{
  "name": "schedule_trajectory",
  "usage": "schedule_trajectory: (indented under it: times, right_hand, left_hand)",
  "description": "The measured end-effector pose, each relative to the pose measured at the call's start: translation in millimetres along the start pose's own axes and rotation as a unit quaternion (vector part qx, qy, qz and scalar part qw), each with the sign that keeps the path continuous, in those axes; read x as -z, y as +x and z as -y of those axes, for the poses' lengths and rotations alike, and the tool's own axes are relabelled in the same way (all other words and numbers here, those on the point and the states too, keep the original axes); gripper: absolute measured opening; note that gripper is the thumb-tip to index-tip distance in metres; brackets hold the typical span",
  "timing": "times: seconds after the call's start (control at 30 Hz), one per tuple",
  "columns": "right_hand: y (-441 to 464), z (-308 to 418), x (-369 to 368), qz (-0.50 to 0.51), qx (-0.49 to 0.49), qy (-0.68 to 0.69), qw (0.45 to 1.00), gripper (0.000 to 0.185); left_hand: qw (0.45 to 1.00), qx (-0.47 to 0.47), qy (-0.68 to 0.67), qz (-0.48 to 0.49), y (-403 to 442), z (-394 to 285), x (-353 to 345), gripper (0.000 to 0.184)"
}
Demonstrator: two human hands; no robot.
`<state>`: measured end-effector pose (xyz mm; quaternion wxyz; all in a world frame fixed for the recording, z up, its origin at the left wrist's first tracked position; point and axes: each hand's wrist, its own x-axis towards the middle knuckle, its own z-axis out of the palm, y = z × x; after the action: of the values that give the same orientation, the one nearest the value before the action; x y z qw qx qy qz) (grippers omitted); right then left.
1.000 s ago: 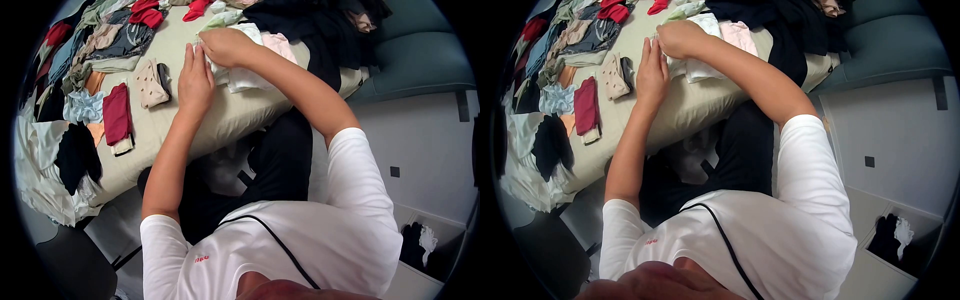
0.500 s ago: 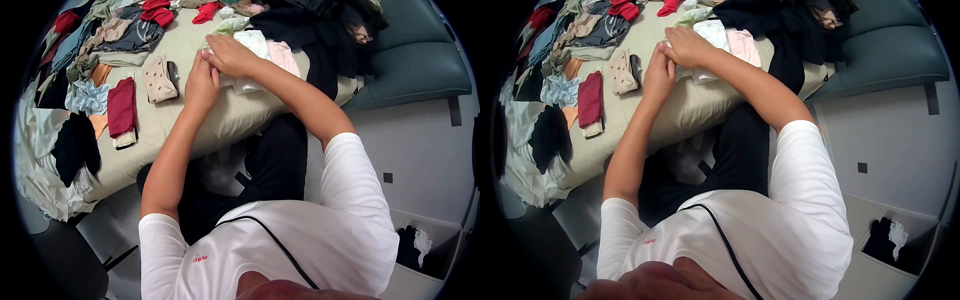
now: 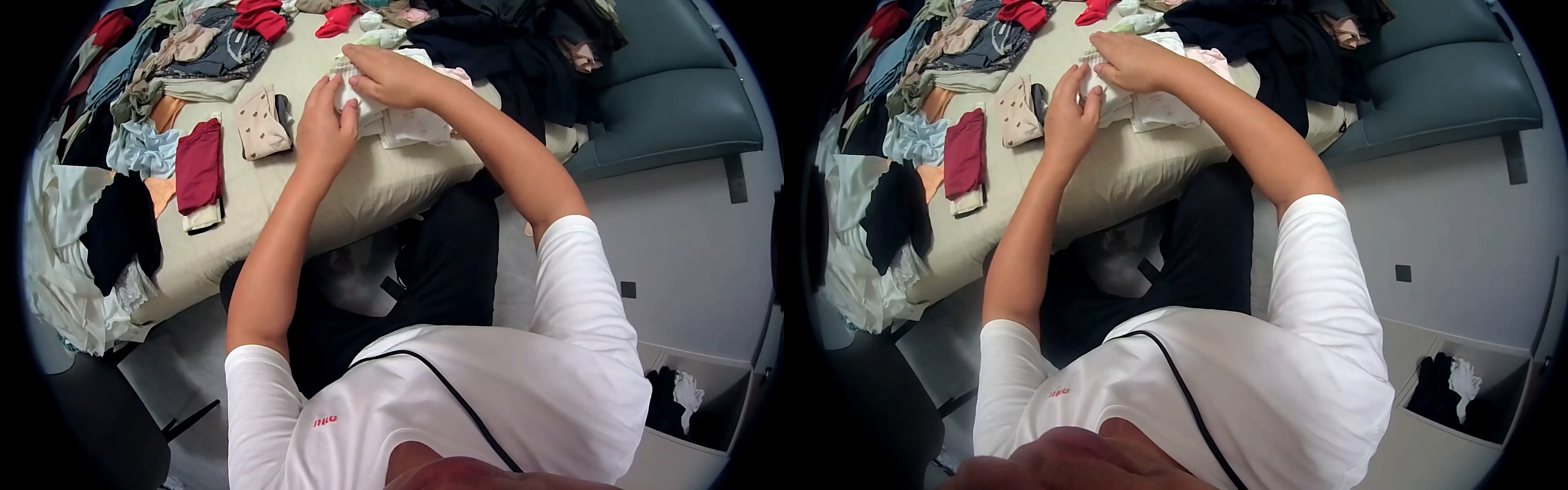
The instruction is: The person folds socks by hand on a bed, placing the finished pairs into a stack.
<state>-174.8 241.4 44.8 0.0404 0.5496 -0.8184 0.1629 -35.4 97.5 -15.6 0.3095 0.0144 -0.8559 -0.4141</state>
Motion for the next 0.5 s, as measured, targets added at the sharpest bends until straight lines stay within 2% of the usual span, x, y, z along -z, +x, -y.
schedule_trajectory:
  times: [0.5]
  right_hand:
    - [-2.8,3.9,14.0,0.012,0.002,-0.017,1.000,0.066]
  left_hand:
    - [1.000,-0.022,-0.002,-0.014,-0.6,-5.0,6.3,0.050]
